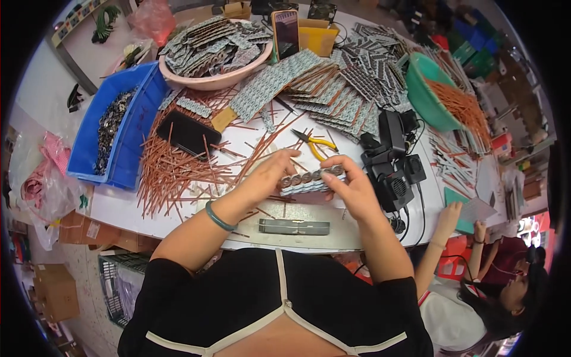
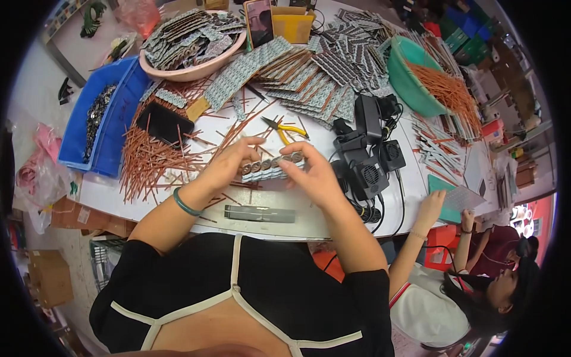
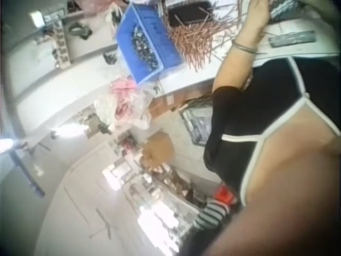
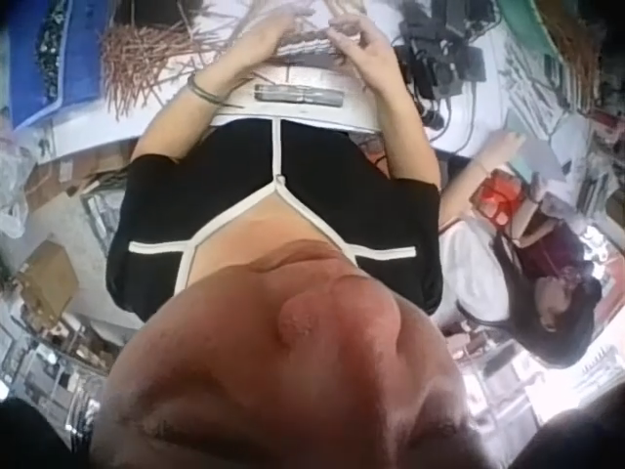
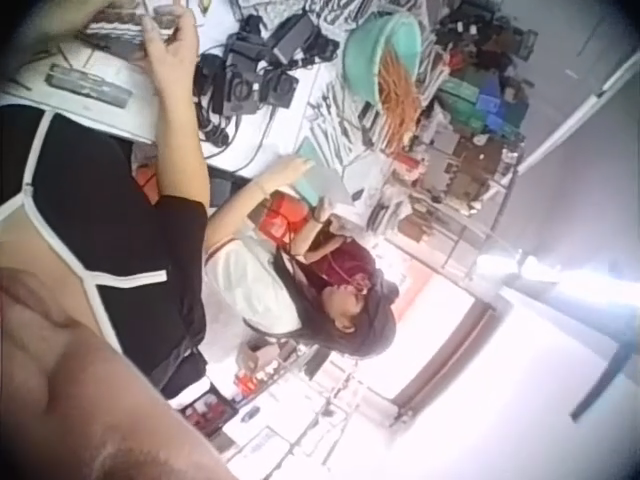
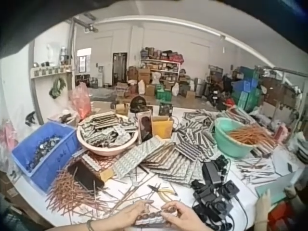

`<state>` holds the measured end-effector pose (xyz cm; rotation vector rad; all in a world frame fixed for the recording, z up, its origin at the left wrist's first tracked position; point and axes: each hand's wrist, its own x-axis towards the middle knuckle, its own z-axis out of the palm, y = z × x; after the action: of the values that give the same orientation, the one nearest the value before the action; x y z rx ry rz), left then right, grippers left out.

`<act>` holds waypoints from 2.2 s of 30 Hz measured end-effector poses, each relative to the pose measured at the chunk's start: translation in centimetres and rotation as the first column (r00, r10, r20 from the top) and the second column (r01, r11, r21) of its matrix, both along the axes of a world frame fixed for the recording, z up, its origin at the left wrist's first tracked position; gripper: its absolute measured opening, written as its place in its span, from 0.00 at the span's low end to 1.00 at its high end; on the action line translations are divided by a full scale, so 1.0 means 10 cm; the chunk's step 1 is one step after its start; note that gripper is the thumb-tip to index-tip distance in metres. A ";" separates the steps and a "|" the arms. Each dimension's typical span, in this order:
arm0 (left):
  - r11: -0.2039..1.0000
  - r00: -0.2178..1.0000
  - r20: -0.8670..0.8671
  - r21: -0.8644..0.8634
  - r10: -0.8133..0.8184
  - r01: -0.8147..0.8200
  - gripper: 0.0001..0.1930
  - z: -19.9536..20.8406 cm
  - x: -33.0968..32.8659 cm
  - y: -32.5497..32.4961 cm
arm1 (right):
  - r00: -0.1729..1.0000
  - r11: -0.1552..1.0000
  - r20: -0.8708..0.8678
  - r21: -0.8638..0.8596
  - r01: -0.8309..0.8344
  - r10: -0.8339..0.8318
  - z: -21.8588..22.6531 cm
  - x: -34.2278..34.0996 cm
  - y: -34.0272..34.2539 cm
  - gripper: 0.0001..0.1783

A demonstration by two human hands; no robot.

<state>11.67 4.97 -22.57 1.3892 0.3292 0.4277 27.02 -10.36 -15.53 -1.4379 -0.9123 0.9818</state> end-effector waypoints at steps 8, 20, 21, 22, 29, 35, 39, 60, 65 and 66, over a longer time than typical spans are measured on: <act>0.852 0.985 -0.173 0.511 -0.026 0.113 0.24 0.20 -0.04 -0.01 | 0.807 0.830 0.207 0.220 0.512 -0.553 0.50 1.59 0.51 0.14; 0.771 0.979 -0.185 0.611 -0.083 0.181 0.18 0.20 -0.10 -0.04 | 0.322 0.951 0.944 -0.160 0.265 0.069 0.13 1.87 1.36 0.46; 0.768 0.977 -0.193 0.610 -0.097 0.196 0.18 0.19 -0.10 -0.04 | 0.234 0.963 0.972 -0.048 0.264 -0.016 0.09 1.86 1.35 0.32; 0.740 0.977 -0.200 0.645 -0.076 0.189 0.17 0.19 -0.10 -0.04 | 0.210 0.954 0.977 -0.044 0.296 -0.020 0.11 1.89 1.30 0.26; 0.559 0.959 -0.092 0.825 0.269 -0.077 0.17 0.13 -0.13 0.15 | -0.052 0.915 0.927 0.374 0.150 -0.371 0.64 1.54 0.67 0.11; 0.811 0.993 0.002 -0.577 -0.122 0.101 0.23 0.54 -0.18 0.24 | 0.026 0.827 0.936 0.324 -0.458 -0.352 1.02 0.29 -0.18 0.10; 0.926 0.947 0.078 -0.198 -0.313 0.322 0.25 0.50 -0.13 0.09 | 0.135 0.826 0.958 0.287 -0.485 -0.253 0.72 0.00 -0.46 0.11; 0.868 0.976 0.025 0.452 0.217 -0.204 0.08 0.33 -0.95 -0.67 | 0.862 0.997 0.506 0.065 -0.043 0.004 -0.25 -0.26 -0.64 0.08; 0.763 0.977 0.017 0.621 0.213 -0.177 0.09 0.36 -0.90 -0.64 | 0.889 0.995 0.454 0.052 -0.086 0.054 -0.37 -0.19 -0.69 0.11; 0.761 0.977 0.022 0.623 0.214 -0.181 0.09 0.30 -0.87 -0.62 | 0.924 0.996 0.382 0.064 -0.054 0.025 -0.38 -0.21 -0.67 0.13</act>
<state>2.92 -1.20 -19.55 2.0305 0.3975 0.7226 24.97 -17.02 -19.36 -1.5814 -1.2522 0.6973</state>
